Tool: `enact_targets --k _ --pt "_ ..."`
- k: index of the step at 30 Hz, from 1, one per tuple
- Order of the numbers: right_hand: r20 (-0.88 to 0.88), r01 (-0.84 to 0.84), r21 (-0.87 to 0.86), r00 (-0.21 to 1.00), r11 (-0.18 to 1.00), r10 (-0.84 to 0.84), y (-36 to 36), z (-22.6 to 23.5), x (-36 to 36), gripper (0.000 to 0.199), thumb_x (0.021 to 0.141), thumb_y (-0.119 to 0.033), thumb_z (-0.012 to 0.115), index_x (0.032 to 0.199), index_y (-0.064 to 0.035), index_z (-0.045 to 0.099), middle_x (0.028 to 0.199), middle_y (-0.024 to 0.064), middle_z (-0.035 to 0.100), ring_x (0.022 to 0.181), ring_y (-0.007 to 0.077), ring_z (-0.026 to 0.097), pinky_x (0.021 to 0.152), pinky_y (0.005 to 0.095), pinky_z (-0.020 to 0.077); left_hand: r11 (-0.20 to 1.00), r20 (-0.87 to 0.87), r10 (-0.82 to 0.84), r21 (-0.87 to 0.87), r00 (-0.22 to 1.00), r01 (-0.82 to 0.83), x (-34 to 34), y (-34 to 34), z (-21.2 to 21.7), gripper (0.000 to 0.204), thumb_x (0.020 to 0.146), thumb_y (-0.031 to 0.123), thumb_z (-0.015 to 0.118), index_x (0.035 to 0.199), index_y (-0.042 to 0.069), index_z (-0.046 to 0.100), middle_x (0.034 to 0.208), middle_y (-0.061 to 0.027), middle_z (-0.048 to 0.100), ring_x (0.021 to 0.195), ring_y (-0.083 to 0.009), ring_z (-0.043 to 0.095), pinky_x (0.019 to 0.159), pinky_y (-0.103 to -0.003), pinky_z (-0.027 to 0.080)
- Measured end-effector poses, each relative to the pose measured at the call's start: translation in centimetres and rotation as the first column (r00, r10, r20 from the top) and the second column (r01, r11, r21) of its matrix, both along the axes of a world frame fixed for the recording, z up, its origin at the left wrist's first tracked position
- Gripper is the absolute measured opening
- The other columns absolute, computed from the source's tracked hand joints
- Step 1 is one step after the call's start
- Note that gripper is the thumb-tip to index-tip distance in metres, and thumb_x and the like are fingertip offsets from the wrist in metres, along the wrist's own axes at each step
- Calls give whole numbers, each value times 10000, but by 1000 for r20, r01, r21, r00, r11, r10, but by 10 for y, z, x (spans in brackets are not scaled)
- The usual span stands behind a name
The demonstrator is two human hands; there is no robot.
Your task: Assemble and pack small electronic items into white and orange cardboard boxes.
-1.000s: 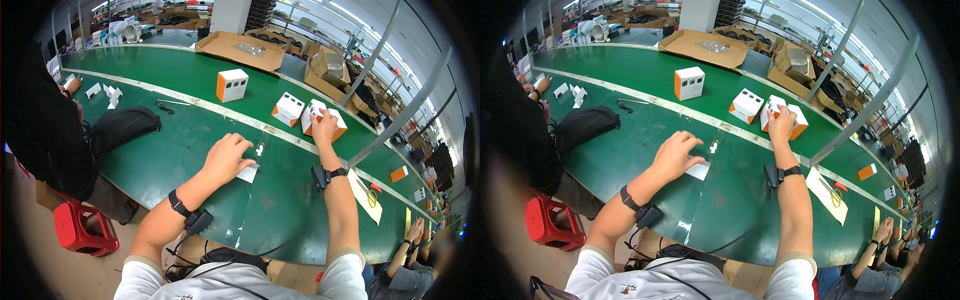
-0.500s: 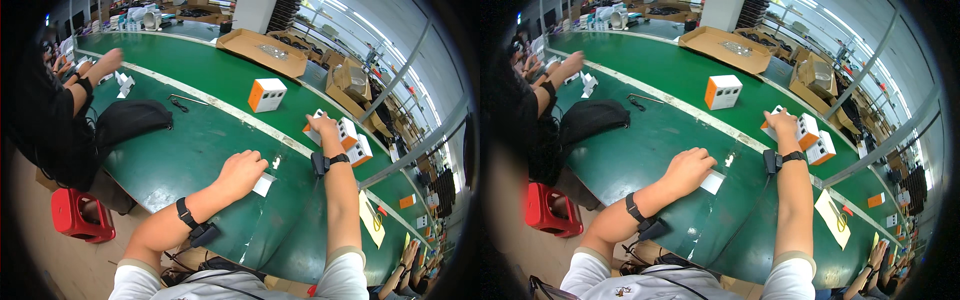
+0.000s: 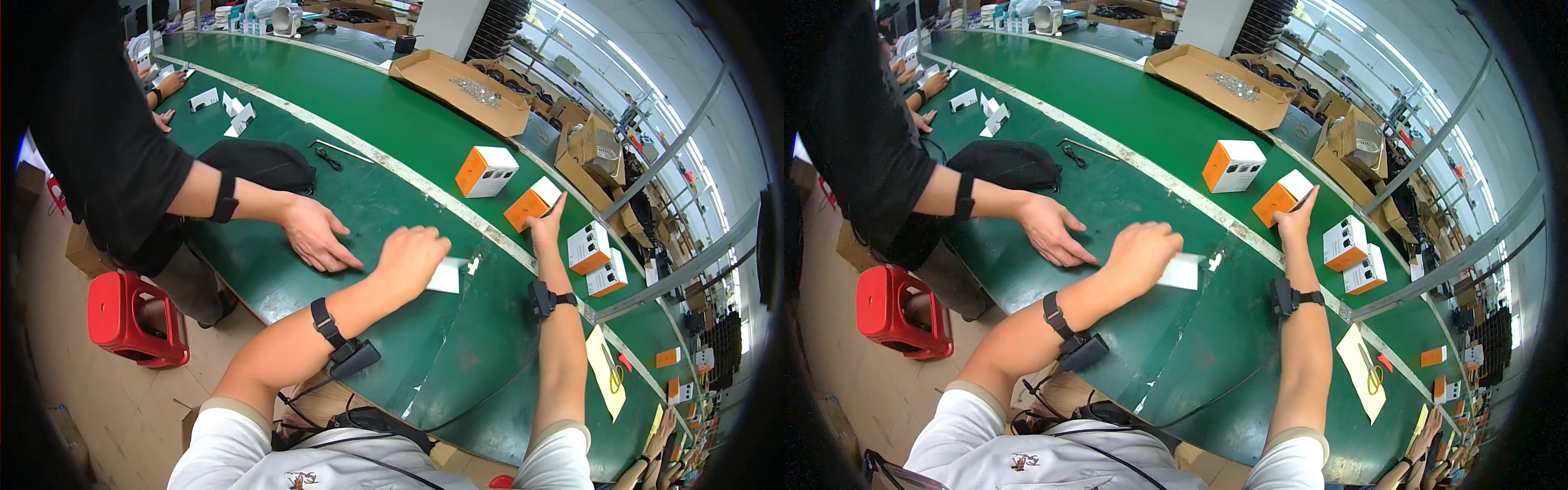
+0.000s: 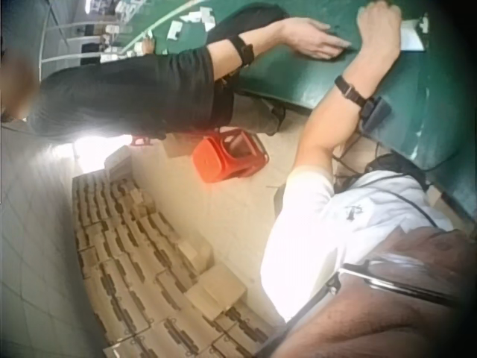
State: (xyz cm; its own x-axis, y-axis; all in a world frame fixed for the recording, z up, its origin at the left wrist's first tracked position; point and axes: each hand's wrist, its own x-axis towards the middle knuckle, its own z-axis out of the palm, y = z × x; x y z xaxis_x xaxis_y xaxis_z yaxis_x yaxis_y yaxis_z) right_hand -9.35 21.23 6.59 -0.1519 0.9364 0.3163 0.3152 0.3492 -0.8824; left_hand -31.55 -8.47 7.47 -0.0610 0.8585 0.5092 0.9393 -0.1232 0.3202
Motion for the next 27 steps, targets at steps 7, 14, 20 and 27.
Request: enact_targets --k 7,14,20,27 --pt "148 148 73 976 986 -157 -35 35 48 1001 764 47 724 1615 -48 205 1563 286 386 1408 389 475 1064 428 494 874 -89 482 121 872 -470 -29 2 17 84 819 100 618 885 116 666 898 -81 613 935 -282 610 779 -445 452" --pt "13 -107 370 994 923 110 -255 154 48 203 925 10 665 1127 26 649 1032 109 670 934 174 656 795 298 569 928 12 264 269 964 -258 -19 -6 14 76 777 129 643 816 97 699 833 -94 625 889 -295 620 770 -468 470" --pt "-132 -771 258 568 582 812 -279 167 88 111 834 65 659 931 12 654 905 113 662 737 175 632 605 265 480 984 78 120 125 990 -129 -1 8 -4 73 783 110 664 846 107 702 939 -93 639 998 -281 608 830 -421 477" --pt "175 -842 217 532 495 828 -305 159 77 80 830 54 653 894 11 632 896 106 652 713 164 599 606 262 452 998 90 48 -51 995 -44 0 6 -15 95 761 90 703 851 104 730 943 -90 659 990 -279 633 851 -418 481"
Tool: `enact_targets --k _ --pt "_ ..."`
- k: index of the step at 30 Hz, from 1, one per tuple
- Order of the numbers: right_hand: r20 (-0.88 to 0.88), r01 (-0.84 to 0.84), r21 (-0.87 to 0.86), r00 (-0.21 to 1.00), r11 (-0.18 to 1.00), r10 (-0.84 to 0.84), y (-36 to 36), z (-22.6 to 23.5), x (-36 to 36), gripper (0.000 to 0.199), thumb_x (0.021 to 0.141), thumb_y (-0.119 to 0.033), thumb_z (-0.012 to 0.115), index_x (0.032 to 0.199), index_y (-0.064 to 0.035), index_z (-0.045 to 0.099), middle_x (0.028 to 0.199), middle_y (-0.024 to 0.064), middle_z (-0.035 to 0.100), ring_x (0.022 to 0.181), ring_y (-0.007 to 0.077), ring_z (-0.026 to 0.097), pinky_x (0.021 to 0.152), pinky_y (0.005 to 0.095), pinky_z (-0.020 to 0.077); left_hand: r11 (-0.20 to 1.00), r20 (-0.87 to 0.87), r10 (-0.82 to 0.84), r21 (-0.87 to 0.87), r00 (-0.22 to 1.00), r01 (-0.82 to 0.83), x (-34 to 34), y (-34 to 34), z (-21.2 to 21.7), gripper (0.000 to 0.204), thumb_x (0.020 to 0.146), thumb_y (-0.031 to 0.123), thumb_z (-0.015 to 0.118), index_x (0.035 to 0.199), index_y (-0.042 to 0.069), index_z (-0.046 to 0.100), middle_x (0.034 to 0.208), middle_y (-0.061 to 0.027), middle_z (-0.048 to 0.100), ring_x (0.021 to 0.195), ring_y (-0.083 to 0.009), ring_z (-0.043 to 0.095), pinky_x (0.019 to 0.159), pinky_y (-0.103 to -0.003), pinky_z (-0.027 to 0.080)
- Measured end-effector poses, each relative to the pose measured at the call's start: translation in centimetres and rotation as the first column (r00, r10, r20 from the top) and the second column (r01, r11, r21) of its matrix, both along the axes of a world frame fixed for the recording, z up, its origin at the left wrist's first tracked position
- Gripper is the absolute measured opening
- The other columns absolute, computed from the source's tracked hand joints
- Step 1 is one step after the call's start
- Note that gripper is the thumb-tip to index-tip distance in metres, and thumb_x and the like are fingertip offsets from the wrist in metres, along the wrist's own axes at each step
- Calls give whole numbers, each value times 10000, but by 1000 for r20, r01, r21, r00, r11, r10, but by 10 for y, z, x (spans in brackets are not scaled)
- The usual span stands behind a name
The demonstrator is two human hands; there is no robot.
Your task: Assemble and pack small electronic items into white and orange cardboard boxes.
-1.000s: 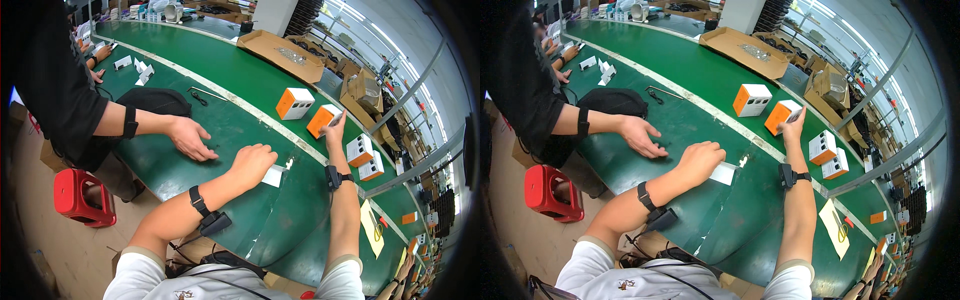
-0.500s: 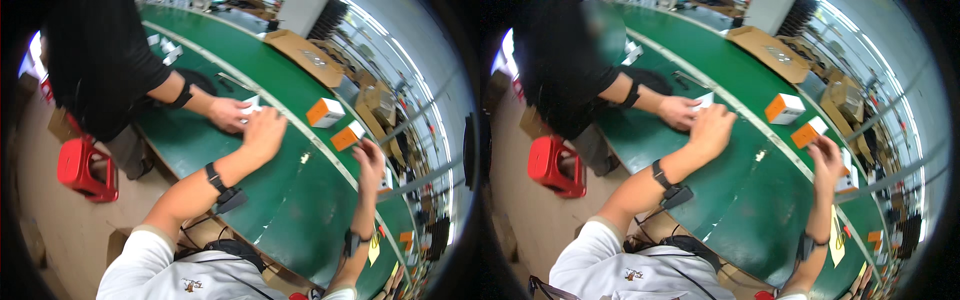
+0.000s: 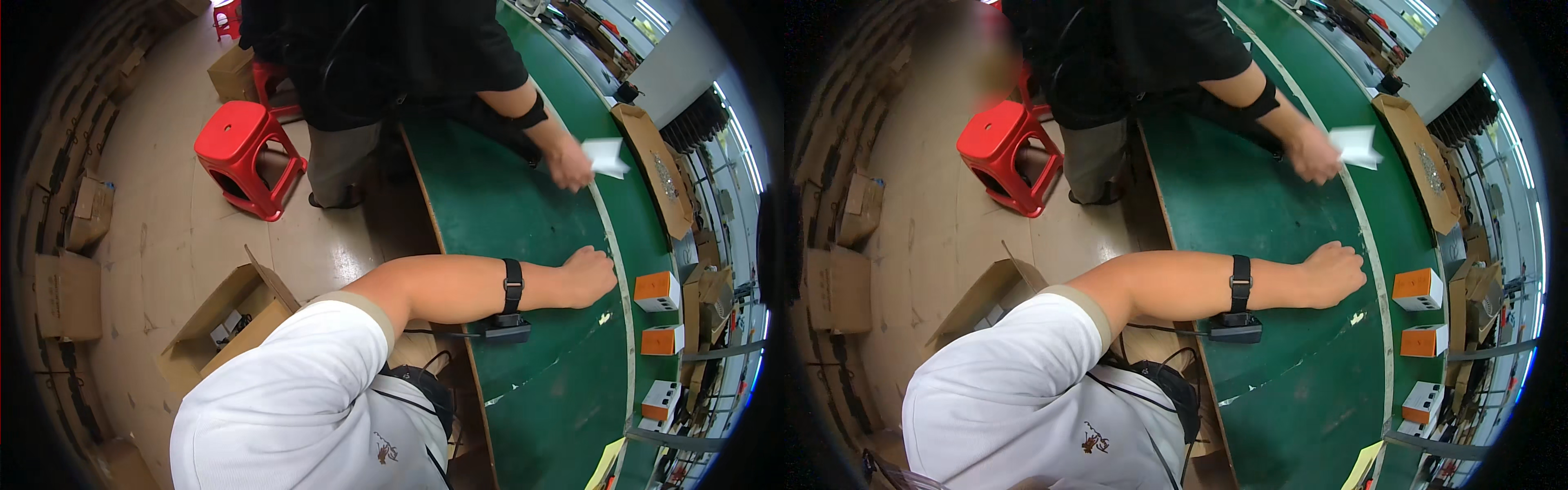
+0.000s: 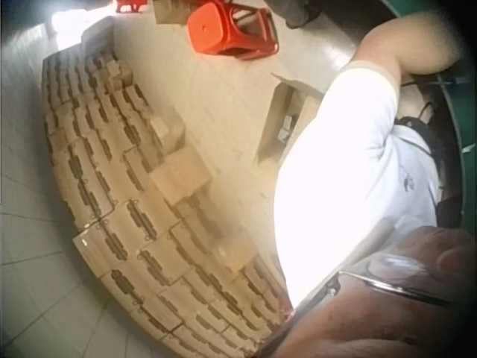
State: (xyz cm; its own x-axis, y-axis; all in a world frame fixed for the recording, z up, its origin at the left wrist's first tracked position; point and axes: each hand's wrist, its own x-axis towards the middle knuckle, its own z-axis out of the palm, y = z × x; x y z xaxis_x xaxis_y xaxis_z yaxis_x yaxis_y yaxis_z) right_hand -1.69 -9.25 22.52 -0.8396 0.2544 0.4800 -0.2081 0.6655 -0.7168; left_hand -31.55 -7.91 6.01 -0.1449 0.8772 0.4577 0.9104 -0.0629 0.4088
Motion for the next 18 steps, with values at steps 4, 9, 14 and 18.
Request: enact_targets --k 4,9,14,18 --pt "87 24 174 995 984 -39 -15 3 -3 67 828 48 650 874 11 620 891 102 646 698 157 581 608 261 436 1000 -5 2 -15 1000 -2 5 7 1 97 762 79 693 847 108 729 921 -93 661 963 -282 641 841 -425 484" --pt "156 22 363 984 932 -84 -25 -5 -26 57 825 40 646 848 10 604 885 98 639 681 149 557 609 259 416 1000 2 19 -25 1000 -19 -12 -8 -23 97 758 74 685 842 106 720 917 -99 659 959 -294 641 831 -435 486" --pt "332 234 506 835 830 -438 19 -41 -39 512 765 6 774 1259 -24 639 871 141 667 741 252 661 702 339 535 973 148 -198 149 969 176 18 16 9 74 803 95 665 852 120 714 924 -95 655 958 -327 651 812 -466 516" --pt "766 341 362 422 868 -485 50 -84 -54 980 580 -99 934 1463 -58 510 893 150 651 787 274 655 753 378 546 964 166 -257 110 952 241 10 2 -3 84 824 111 672 889 121 724 929 -92 659 960 -327 652 808 -467 532"
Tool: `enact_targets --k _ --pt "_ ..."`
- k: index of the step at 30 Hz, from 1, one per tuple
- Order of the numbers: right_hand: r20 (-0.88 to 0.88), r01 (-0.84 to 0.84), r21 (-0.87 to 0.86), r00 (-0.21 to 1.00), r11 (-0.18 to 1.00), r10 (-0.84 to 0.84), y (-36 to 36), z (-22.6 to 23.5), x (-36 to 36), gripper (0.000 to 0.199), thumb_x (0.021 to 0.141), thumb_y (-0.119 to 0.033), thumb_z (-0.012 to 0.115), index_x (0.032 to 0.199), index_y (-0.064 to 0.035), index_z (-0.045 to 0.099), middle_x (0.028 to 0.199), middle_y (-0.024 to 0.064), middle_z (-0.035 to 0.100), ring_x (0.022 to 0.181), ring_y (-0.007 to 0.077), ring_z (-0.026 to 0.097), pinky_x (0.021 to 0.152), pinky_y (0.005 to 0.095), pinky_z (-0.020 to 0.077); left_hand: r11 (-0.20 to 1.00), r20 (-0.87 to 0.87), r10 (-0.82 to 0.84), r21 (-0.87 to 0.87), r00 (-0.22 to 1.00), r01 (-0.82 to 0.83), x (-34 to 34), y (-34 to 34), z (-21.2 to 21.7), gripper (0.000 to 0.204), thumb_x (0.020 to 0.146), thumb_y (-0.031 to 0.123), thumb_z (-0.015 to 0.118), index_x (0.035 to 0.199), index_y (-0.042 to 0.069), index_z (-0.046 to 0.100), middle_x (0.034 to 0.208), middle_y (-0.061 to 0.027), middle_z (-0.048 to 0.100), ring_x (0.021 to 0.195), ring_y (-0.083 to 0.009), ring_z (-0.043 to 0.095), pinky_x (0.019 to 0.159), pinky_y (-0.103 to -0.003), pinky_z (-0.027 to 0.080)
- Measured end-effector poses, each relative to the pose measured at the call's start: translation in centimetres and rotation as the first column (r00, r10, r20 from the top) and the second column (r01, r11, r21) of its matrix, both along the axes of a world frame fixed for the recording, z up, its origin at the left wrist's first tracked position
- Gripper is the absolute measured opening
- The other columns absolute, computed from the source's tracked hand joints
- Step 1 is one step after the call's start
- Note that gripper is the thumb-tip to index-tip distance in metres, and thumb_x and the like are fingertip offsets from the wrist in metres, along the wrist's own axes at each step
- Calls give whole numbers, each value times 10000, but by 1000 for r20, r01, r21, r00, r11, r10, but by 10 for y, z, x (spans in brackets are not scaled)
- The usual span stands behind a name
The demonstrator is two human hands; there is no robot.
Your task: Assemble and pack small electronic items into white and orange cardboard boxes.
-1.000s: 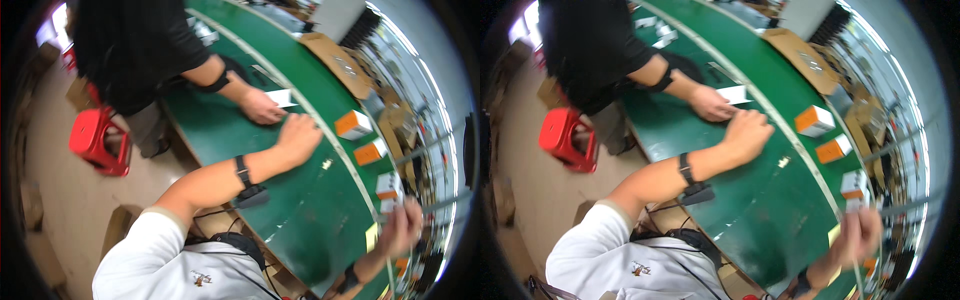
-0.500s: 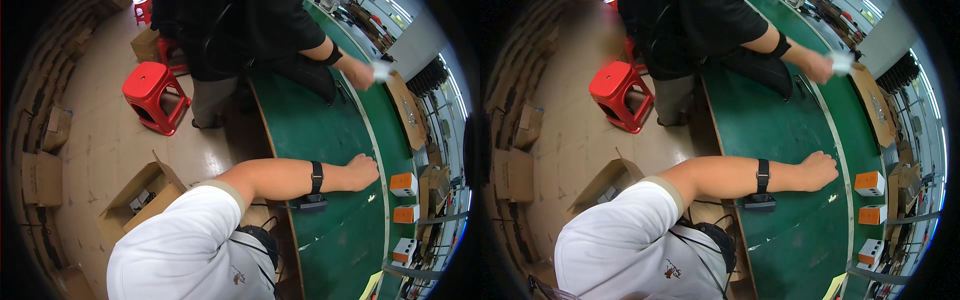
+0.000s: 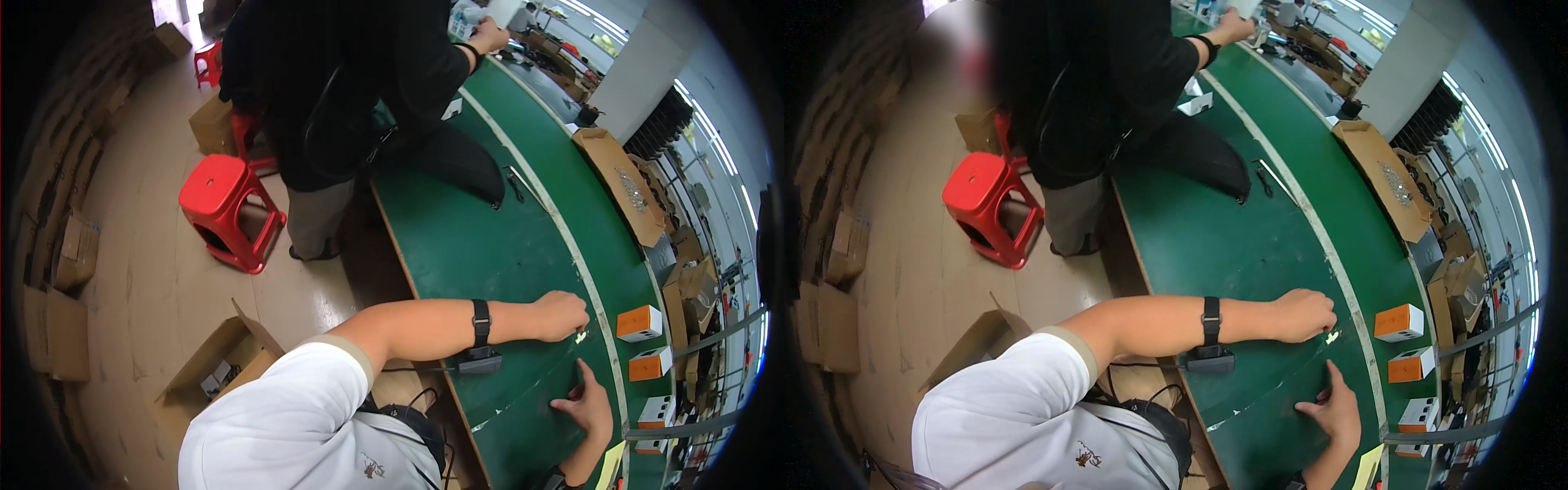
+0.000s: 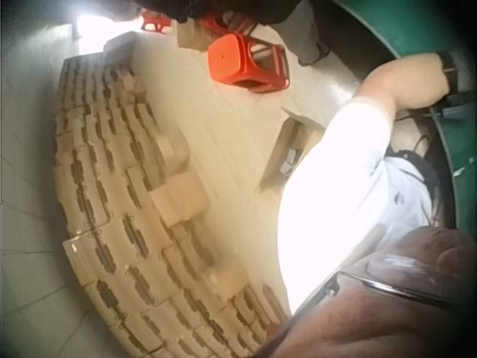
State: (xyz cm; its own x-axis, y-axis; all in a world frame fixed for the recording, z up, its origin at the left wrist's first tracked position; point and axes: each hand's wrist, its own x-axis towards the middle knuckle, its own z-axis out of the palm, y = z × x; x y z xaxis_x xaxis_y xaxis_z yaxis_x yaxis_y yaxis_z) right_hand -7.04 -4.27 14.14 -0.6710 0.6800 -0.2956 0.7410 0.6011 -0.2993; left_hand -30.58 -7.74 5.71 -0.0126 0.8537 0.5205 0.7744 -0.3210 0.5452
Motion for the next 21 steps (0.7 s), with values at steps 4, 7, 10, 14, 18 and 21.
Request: enact_targets --k 4,7,10,14,18,21 --pt "62 -38 15 997 999 37 5 -15 -1 1210 438 -178 1003 1512 -49 461 944 161 653 855 297 652 795 400 539 991 -23 -115 -71 993 113 2 -6 4 92 837 128 704 925 115 729 929 -93 659 970 -315 660 816 -460 537" --pt "38 -53 45 998 998 52 6 -16 1 1208 437 -184 1006 1506 -34 462 951 167 654 863 308 646 798 405 535 978 -82 -188 -106 979 179 4 -5 7 103 842 129 707 941 115 727 947 -95 663 978 -314 662 821 -461 537" --pt "37 -38 45 999 998 37 5 -15 6 1193 451 -193 1005 1503 -32 466 945 166 652 863 315 643 803 405 530 964 -32 -251 -99 967 247 6 -7 8 117 846 122 707 962 113 725 953 -96 669 982 -317 664 824 -464 538" --pt "51 1 6 999 1000 -1 3 -13 4 1176 472 -209 1003 1506 -50 467 967 166 653 907 325 649 837 410 530 948 -48 -288 -155 956 278 5 -7 7 131 851 123 712 981 110 722 944 -97 672 983 -321 665 822 -465 539" --pt "64 -6 16 998 1000 5 7 -17 5 1158 498 -243 996 1512 -83 461 1104 201 666 1054 368 647 937 431 525 927 -70 -317 -234 946 293 8 -8 6 140 853 135 721 991 110 722 940 -99 672 991 -318 660 836 -463 538" --pt "67 -1 11 998 1000 0 7 -16 4 1151 505 -257 994 1511 -91 460 1179 220 662 1125 386 635 982 438 518 925 -113 -338 -221 934 308 10 -6 4 143 850 138 724 991 112 723 945 -96 675 1001 -313 653 845 -458 537"
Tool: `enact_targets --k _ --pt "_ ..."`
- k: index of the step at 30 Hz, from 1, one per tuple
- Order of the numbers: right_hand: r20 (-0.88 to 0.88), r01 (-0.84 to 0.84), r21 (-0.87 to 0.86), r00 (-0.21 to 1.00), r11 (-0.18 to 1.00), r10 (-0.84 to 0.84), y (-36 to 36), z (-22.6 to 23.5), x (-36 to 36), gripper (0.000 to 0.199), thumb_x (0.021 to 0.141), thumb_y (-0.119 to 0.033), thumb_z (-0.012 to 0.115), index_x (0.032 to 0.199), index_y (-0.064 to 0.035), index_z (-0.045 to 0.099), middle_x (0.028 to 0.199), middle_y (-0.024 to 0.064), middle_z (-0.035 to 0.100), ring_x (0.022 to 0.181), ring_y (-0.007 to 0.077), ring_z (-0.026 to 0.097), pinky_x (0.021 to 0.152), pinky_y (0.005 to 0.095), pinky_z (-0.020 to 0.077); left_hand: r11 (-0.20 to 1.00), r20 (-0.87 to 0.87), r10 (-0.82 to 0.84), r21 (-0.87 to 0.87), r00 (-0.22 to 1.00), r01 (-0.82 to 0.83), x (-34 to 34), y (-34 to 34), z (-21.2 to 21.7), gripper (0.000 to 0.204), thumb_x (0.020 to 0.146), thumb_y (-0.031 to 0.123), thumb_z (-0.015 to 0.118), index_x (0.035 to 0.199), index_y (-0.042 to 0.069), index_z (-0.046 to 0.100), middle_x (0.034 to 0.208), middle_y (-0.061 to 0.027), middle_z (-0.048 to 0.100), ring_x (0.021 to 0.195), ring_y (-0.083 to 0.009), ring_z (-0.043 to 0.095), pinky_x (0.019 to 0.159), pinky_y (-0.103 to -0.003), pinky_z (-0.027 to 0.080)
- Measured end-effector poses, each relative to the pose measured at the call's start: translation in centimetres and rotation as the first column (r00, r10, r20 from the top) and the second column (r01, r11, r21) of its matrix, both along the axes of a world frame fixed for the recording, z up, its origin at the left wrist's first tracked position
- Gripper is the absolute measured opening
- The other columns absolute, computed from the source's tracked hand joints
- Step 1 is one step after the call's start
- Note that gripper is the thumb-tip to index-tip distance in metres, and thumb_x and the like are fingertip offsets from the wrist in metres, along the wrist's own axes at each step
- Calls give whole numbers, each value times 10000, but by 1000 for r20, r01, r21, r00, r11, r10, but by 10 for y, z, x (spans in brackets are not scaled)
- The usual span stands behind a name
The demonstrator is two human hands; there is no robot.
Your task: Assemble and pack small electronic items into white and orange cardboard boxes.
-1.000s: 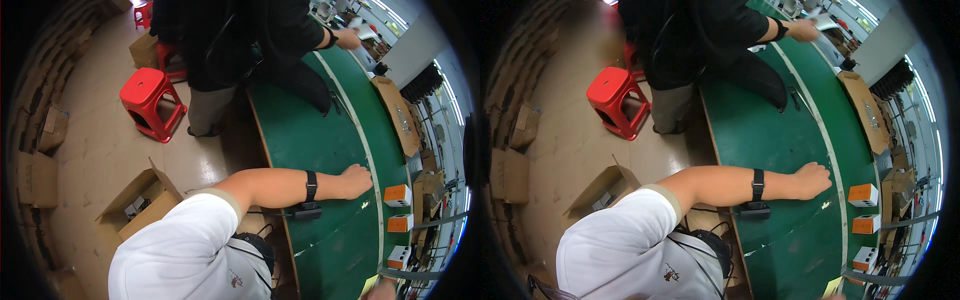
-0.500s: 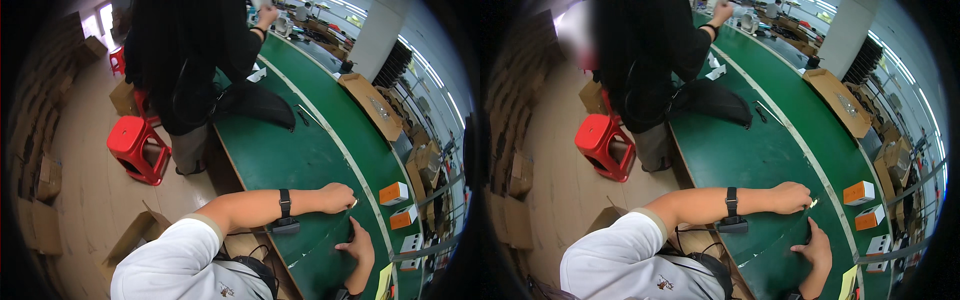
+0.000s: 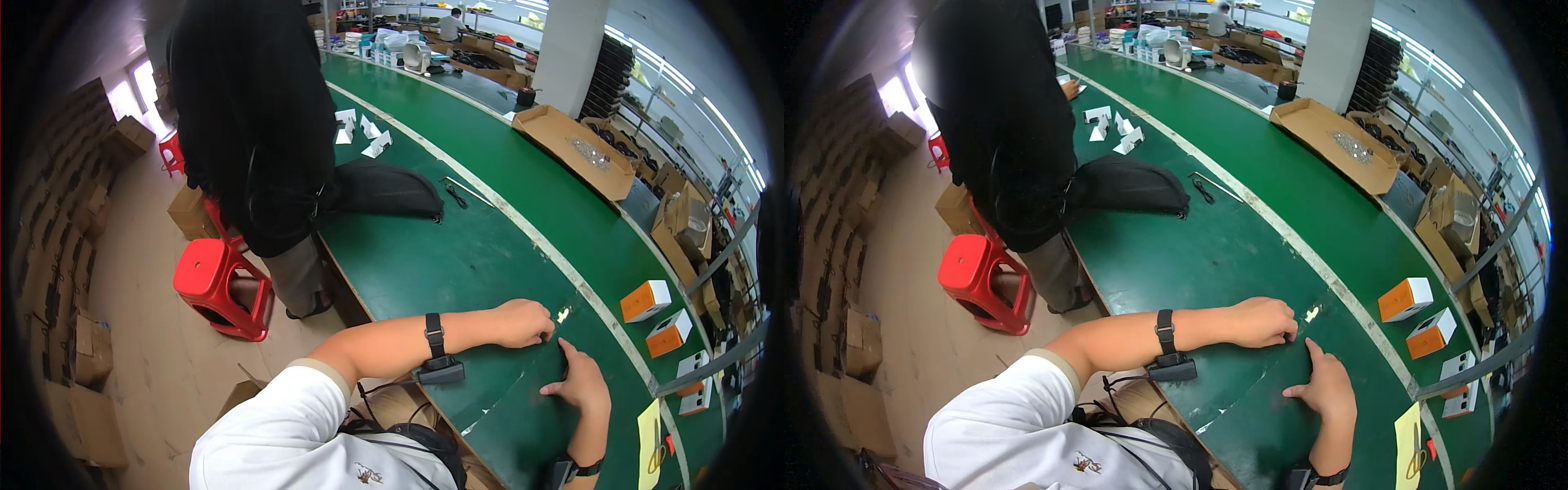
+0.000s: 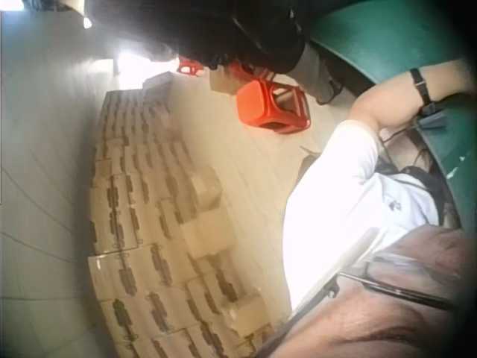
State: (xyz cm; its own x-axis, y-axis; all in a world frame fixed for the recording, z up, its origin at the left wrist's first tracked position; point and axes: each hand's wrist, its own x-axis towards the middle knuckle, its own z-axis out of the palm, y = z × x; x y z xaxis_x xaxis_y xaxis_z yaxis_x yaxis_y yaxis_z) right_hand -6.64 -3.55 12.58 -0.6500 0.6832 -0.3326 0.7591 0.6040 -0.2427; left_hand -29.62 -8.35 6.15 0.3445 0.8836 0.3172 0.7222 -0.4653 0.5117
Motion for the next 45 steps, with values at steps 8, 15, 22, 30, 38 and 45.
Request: enact_targets --k 8,15,22,30,38,45 --pt "22 4 -15 1000 1000 -3 2 -1 -2 1154 511 -252 991 1518 -99 448 1196 216 666 1151 383 628 995 439 515 1000 -6 -13 -25 1000 13 0 1 -2 150 841 141 736 987 113 721 945 -95 674 990 -316 646 849 -459 536" --pt "-31 -18 36 999 999 20 1 0 0 1176 460 -220 1000 1500 -80 471 1109 200 680 1093 379 635 956 443 521 1000 12 -26 -8 1000 26 2 3 -2 184 828 122 748 1005 105 701 912 -101 649 991 -325 641 834 -465 533" --pt "13 23 -10 1000 1000 -23 1 3 -3 1172 484 -216 995 1517 -103 454 1168 207 672 1147 379 624 984 446 518 999 159 33 13 987 -35 4 0 5 214 812 68 738 826 64 524 836 -124 599 837 -374 618 714 -484 484" --pt "1 3 10 1000 1000 -3 2 3 -2 1173 502 -215 991 1530 -111 436 1152 201 666 1145 374 626 975 448 521 999 123 32 -19 992 -30 3 4 3 213 816 81 734 788 55 525 793 -127 600 792 -376 626 681 -486 488" --pt "-13 8 9 1000 1000 -8 3 1 0 1173 499 -215 992 1529 -117 440 1170 200 662 1157 371 622 985 447 521 999 92 9 -51 996 -5 5 2 1 222 816 92 744 791 54 527 785 -126 608 785 -377 631 674 -482 486" --pt "13 27 -14 1000 1000 -26 2 3 -3 1172 503 -208 992 1531 -114 437 1190 204 663 1173 376 617 990 449 520 998 90 5 -57 996 1 5 4 0 229 809 98 757 801 55 532 789 -126 612 788 -375 634 672 -484 484"
